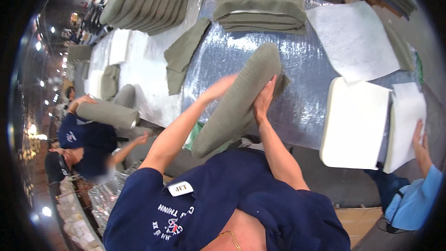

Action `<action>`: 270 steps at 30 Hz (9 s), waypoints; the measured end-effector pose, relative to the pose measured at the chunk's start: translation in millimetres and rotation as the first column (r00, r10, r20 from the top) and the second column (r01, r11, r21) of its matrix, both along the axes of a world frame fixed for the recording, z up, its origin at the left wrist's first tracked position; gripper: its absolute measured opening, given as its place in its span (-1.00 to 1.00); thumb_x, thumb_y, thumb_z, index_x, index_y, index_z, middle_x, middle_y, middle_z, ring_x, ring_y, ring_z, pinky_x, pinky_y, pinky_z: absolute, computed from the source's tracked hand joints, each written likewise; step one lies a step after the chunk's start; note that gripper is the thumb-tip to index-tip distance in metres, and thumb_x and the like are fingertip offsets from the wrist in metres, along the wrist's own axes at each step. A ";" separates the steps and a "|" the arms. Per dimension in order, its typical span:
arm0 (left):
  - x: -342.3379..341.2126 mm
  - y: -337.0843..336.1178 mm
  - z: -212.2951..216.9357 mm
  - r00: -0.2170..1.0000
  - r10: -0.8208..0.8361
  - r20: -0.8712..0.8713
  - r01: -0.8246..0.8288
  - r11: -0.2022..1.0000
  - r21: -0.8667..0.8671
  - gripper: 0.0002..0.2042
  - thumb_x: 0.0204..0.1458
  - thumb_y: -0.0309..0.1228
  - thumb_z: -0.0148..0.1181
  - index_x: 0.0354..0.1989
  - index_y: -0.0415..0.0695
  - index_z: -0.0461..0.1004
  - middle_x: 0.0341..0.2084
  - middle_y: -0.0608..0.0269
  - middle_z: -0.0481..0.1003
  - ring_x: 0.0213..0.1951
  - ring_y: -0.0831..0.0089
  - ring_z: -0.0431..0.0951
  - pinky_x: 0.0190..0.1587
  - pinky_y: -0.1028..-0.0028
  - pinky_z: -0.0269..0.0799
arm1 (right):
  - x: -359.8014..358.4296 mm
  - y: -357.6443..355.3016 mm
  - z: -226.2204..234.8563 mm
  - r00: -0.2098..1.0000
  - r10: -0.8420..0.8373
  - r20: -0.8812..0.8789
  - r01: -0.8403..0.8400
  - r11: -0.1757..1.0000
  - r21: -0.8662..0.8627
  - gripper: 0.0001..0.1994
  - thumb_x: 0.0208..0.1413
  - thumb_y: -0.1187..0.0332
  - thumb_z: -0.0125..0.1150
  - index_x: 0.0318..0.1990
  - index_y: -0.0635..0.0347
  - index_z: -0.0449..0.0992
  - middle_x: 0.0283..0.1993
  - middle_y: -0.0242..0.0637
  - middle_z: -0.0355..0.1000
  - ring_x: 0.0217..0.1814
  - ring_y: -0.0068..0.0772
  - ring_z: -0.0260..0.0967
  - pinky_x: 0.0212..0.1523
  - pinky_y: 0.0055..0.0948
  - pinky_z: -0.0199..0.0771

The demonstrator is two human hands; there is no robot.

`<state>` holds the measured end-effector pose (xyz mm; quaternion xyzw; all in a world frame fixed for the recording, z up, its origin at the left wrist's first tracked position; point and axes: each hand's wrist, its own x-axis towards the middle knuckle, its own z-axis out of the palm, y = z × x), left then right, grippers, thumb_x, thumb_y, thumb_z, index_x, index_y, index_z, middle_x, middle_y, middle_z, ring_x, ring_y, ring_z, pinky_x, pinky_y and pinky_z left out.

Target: The person repeatedly picks up olive-green fabric cushion covers, folds them by hand, and places them into a growing stack on a plastic-wrapped table. White foam inserts are handled and set aside during the process.

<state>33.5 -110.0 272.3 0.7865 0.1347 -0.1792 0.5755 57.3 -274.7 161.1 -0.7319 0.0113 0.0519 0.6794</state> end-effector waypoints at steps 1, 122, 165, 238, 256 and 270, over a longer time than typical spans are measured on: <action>-3.9 -20.1 -13.6 0.999 0.031 0.035 -0.030 0.999 -0.038 -0.30 0.43 0.16 -0.35 0.53 -0.11 0.11 0.38 0.10 0.31 0.30 0.34 0.41 0.32 0.30 0.36 | -2.5 -15.3 10.5 0.993 0.089 0.081 -0.081 0.992 -0.101 -0.42 0.50 0.04 -0.22 0.47 0.26 0.17 0.50 -0.02 0.15 0.54 -0.09 0.10 0.53 -0.19 0.02; -5.2 -102.0 107.2 0.597 0.529 0.603 -0.264 0.839 -0.476 -0.16 0.39 0.01 -0.08 0.58 -0.26 -0.33 0.58 -0.11 -0.22 0.57 0.12 -0.14 0.56 0.26 -0.25 | 88.1 0.2 247.4 0.906 0.351 0.237 -0.418 0.829 0.372 -0.44 0.54 0.08 -0.33 0.52 0.20 0.15 0.53 -0.20 0.17 0.53 -0.33 0.14 0.49 -0.37 0.10; -110.9 -74.3 85.1 0.666 0.730 0.152 -0.621 0.657 -0.427 -0.24 0.44 0.15 -0.34 0.54 -0.26 -0.02 0.52 -0.03 0.05 0.52 0.15 0.07 0.53 0.32 -0.07 | -69.2 11.7 167.6 0.797 0.451 0.401 -0.531 0.840 0.111 -0.47 0.51 0.25 -0.32 0.50 0.36 0.11 0.64 0.07 -0.13 0.70 0.01 -0.27 0.61 -0.07 -0.24; -171.8 -76.2 110.5 0.840 0.432 0.328 -0.533 0.546 0.646 -0.18 0.26 -0.29 0.25 0.55 -0.26 -0.13 0.26 -0.38 0.36 0.26 -0.04 0.46 0.30 0.21 0.33 | 25.1 14.2 209.8 0.787 0.131 0.602 -0.360 0.891 0.276 -0.44 0.43 0.25 -0.08 0.53 0.05 0.13 0.64 -0.05 -0.10 0.67 0.11 -0.19 0.58 0.05 -0.21; -93.7 -110.4 56.2 0.733 0.643 -0.224 -0.650 0.563 -0.511 -0.29 0.36 0.12 -0.06 0.50 -0.13 0.12 0.38 0.04 0.27 0.30 0.25 0.41 0.30 0.34 0.40 | -60.9 -64.4 170.9 0.770 0.638 -0.014 -0.600 0.732 0.321 -0.26 0.48 -0.09 -0.27 0.57 0.29 -0.10 0.64 0.06 -0.22 0.70 -0.10 -0.34 0.62 -0.24 -0.31; -127.4 -93.0 2.9 0.682 0.731 -0.004 -0.623 0.578 -0.527 -0.40 0.36 -0.13 0.09 0.48 -0.14 0.18 0.30 0.05 0.39 0.29 0.38 0.40 0.30 0.40 0.37 | -87.8 -19.2 135.4 0.838 0.540 0.081 -0.545 0.817 0.190 -0.28 0.50 -0.04 -0.26 0.55 0.34 -0.12 0.62 0.07 -0.22 0.68 0.01 -0.29 0.60 -0.12 -0.28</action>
